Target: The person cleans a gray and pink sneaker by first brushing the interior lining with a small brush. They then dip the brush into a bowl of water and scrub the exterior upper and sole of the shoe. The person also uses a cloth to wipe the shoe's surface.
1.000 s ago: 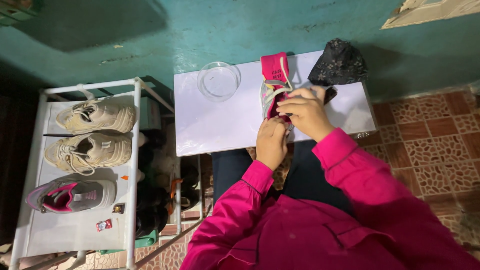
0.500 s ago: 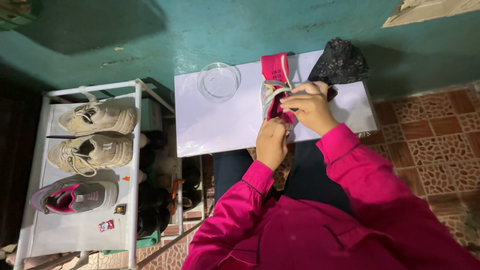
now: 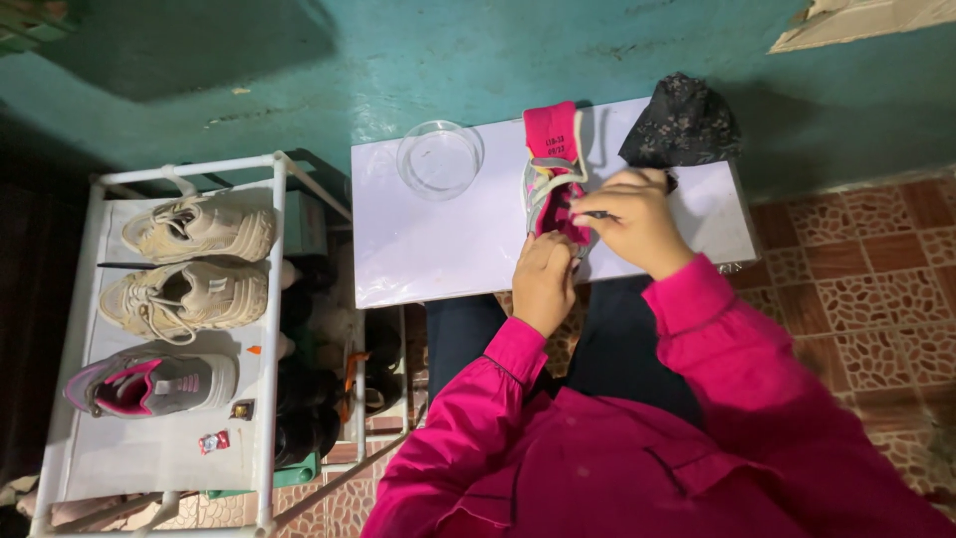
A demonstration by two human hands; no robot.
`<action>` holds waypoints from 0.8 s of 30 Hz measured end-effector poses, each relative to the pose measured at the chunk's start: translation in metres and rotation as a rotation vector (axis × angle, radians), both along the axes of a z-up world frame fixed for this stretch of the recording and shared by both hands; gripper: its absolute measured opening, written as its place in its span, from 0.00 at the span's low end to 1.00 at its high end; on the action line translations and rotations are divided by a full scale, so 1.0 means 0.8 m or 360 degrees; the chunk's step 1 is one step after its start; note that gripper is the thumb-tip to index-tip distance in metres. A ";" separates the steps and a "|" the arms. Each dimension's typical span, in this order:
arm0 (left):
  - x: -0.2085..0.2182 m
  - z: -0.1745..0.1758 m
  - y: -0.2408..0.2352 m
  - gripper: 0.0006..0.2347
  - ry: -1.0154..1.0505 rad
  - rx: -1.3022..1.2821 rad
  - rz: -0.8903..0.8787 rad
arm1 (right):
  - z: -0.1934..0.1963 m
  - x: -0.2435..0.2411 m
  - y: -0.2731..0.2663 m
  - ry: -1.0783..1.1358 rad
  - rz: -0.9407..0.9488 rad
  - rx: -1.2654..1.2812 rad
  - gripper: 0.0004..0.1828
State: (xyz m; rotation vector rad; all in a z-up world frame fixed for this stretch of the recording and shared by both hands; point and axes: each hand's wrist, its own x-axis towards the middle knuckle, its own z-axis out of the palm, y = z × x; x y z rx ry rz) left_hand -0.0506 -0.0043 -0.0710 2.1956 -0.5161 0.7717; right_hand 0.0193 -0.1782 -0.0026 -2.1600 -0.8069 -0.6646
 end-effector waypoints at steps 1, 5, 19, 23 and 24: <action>0.002 -0.002 0.000 0.02 0.0003 -0.0003 0.0008 | 0.015 -0.008 -0.002 0.0003 0.0008 -0.0003 0.05; 0.002 -0.006 -0.003 0.02 0.0014 0.0007 0.0020 | 0.048 -0.026 -0.012 0.0004 -0.0048 0.0037 0.08; 0.005 -0.011 -0.004 0.03 -0.0008 0.0043 0.0049 | 0.030 0.006 -0.010 0.0044 -0.0096 0.0127 0.07; 0.005 -0.012 -0.003 0.03 -0.0003 0.0049 0.0045 | 0.018 0.020 0.000 -0.0004 -0.0136 0.0102 0.07; 0.006 -0.013 -0.002 0.03 -0.0003 0.0043 0.0036 | 0.016 0.025 0.002 -0.0023 -0.0146 0.0103 0.07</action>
